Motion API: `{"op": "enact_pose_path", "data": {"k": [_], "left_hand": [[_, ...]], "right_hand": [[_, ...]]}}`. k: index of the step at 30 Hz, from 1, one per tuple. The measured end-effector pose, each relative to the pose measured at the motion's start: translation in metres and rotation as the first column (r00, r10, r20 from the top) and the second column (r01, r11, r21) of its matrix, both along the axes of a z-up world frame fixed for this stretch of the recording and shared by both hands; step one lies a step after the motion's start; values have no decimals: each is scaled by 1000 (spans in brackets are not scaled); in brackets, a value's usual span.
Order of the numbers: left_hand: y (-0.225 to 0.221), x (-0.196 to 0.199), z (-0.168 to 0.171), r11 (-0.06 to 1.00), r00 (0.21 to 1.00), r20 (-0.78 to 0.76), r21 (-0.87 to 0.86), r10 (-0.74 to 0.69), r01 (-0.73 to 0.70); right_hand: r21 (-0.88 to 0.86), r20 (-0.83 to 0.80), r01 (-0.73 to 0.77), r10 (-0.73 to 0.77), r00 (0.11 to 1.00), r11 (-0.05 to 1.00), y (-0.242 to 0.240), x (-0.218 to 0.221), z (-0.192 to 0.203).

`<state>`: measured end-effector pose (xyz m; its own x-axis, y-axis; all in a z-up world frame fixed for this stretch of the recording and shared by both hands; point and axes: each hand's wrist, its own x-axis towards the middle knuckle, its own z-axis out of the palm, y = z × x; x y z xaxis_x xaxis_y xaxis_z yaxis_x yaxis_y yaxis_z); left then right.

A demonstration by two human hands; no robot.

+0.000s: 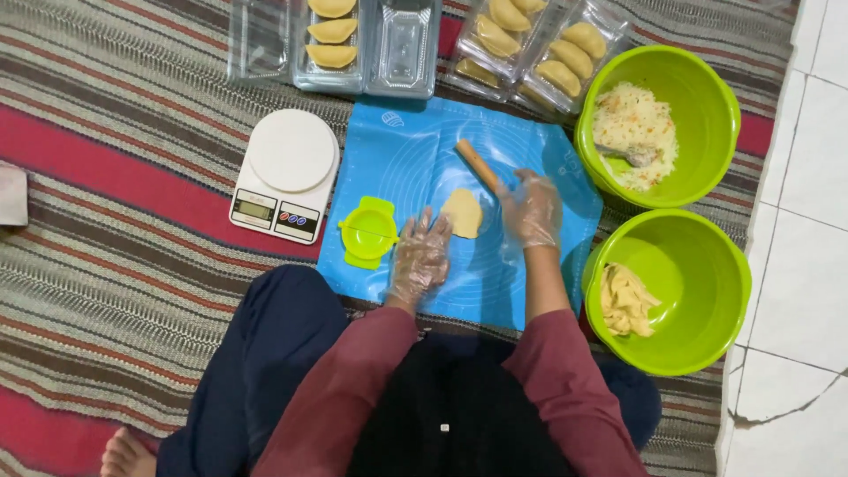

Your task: Rolling out small pieces of dough using a wooden rolling pin on a silicone mat to create pastry skins.

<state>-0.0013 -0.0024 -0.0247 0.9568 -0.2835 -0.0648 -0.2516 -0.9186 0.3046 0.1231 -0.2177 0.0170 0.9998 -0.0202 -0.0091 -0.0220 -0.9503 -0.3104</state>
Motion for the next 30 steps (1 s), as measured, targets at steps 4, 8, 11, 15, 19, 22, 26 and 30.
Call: {"op": "enact_pose_path", "data": {"k": [4, 8, 11, 15, 19, 22, 26, 30], "left_hand": [[-4, 2, 1, 998, 998, -62, 64, -5, 9], [-4, -1, -5, 998, 1000, -7, 60, -7, 7], [-1, -5, 2, 999, 999, 51, 42, 8, -10], [6, -5, 3, 999, 998, 41, -27, 37, -36], [3, 3, 15, 999, 997, -71, 24, 26, -24], [2, 4, 43, 996, 982, -189, 90, 32, -15], [3, 5, 57, 992, 975, -220, 119, -6, 33], [5, 4, 64, 992, 976, -215, 115, -25, 51]], "right_hand": [[-103, -152, -106, 90, 984, 989, -13, -14, -70], [-15, -98, -23, 21, 995, 1000, 21, -61, -21], [12, -66, -17, 18, 998, 1000, 45, -98, -23], [-44, 111, 3, 2, 994, 999, 69, -125, -78], [-138, 234, 100, -66, 970, 985, 87, -129, -64], [-268, -17, 289, -305, 952, 919, 105, -128, -8], [-355, -64, 252, -292, 954, 900, 99, -119, -30], [-478, 87, 240, -226, 970, 845, 95, -116, -54]]}}
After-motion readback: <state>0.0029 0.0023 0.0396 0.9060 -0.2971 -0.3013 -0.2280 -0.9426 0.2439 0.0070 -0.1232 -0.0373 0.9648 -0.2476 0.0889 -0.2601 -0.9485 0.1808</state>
